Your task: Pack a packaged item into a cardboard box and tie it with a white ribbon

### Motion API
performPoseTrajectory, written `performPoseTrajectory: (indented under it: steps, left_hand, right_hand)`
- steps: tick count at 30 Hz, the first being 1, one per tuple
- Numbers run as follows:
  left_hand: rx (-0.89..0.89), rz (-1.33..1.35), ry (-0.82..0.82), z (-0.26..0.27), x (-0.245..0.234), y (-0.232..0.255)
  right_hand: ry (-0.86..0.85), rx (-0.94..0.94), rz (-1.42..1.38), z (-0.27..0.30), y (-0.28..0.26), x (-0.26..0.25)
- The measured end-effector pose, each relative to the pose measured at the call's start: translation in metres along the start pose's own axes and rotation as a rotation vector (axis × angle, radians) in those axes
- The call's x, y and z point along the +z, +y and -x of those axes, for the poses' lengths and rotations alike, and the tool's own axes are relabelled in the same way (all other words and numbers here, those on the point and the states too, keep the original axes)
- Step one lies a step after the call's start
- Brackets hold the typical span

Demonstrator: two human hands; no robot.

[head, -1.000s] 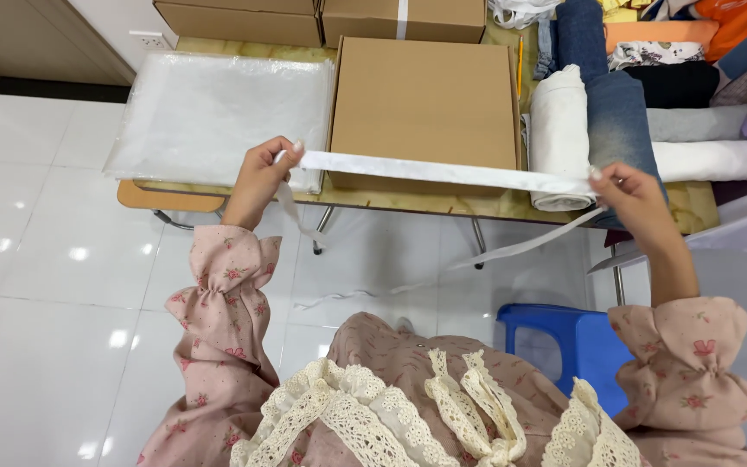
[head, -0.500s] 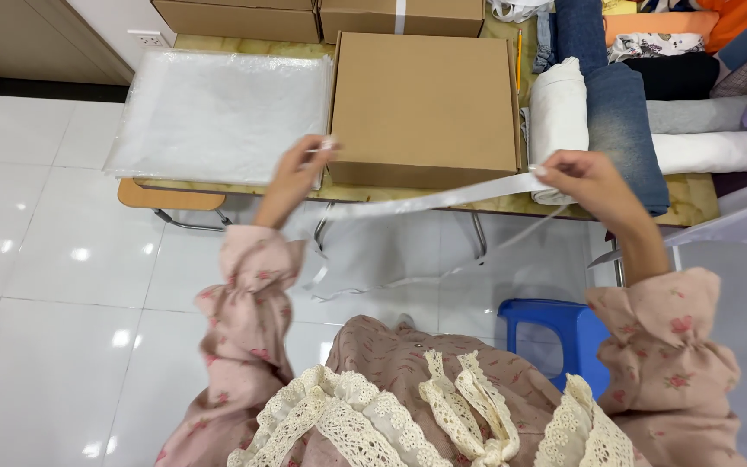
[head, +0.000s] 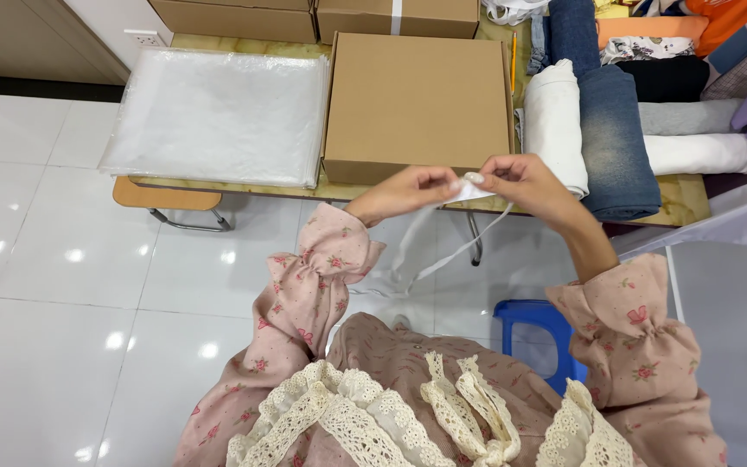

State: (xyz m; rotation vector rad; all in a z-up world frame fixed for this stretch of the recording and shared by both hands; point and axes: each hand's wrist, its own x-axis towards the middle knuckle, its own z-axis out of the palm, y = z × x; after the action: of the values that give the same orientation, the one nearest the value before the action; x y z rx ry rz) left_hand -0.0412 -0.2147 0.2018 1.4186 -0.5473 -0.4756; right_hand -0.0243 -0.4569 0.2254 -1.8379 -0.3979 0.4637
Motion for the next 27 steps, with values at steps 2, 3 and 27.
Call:
performPoseTrajectory:
  steps: [2, 3, 27]
  left_hand:
    - [0.046, -0.042, -0.03, 0.001, 0.006, 0.005]
    - [0.094, -0.083, -0.062, 0.001, 0.009, 0.007]
    - [-0.088, 0.136, 0.628, 0.121, -0.115, -0.01]
  right_hand:
    - [-0.008, -0.006, -0.01, -0.005, 0.006, 0.006]
    - [-0.015, -0.012, -0.02, -0.008, 0.009, 0.009]
    - [0.329, 0.022, 0.034, 0.053, 0.014, -0.093]
